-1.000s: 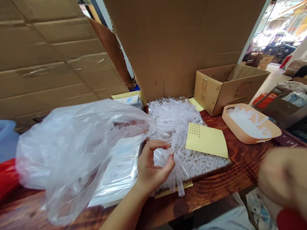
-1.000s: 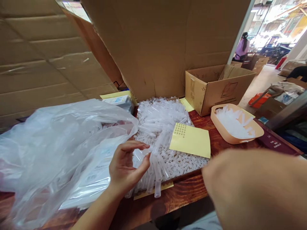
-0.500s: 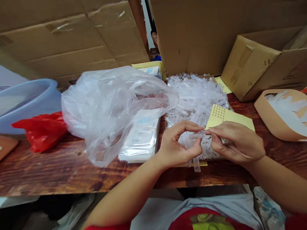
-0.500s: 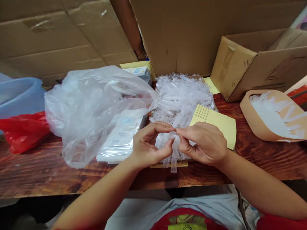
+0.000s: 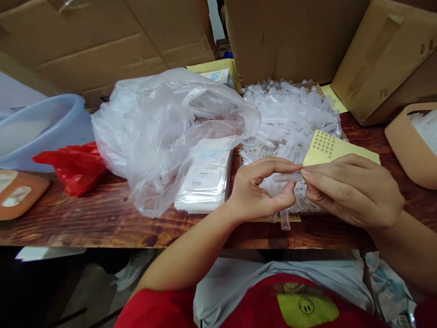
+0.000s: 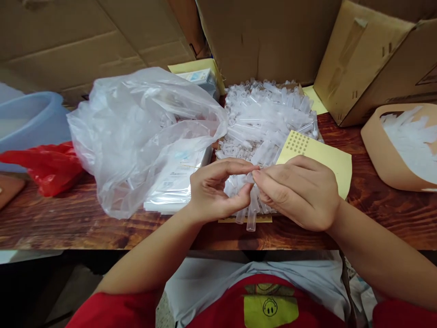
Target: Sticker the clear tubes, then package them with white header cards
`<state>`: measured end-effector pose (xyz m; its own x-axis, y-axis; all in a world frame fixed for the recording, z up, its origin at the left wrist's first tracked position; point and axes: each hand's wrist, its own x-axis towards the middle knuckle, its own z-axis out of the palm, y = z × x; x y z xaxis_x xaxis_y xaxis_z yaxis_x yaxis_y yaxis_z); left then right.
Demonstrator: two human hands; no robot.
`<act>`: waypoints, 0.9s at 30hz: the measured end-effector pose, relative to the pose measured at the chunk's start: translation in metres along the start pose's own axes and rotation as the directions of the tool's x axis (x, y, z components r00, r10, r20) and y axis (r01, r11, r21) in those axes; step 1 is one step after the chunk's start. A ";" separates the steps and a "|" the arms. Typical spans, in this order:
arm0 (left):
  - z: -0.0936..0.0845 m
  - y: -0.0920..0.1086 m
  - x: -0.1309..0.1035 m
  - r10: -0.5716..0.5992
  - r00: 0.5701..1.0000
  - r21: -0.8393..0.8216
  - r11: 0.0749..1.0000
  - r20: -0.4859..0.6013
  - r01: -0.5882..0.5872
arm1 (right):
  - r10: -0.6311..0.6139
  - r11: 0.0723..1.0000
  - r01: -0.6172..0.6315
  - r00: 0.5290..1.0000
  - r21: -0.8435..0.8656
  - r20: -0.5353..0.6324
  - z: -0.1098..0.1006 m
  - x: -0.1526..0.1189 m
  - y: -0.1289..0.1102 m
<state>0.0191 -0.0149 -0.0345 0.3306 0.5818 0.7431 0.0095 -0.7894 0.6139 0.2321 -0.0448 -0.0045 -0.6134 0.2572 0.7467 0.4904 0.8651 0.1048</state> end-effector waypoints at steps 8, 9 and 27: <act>-0.001 0.000 -0.002 -0.050 0.998 0.007 0.999 0.029 0.050 | 0.077 0.996 -0.078 0.996 0.035 0.042 -0.001 -0.001 -0.001; -0.001 0.000 -0.002 -0.051 0.998 0.003 0.999 0.027 0.051 | 0.082 0.996 -0.084 0.996 0.034 0.046 -0.001 -0.001 -0.001; 0.000 -0.007 -0.005 -0.100 0.995 -0.085 0.991 -0.004 0.100 | 0.235 0.971 -0.234 0.972 0.044 -0.018 0.013 -0.002 -0.002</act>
<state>0.0174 -0.0125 -0.0421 0.3238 0.6590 0.6789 -0.0374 -0.7080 0.7052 0.2246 -0.0412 -0.0148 -0.4698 0.4455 0.7621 0.5926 0.7990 -0.1017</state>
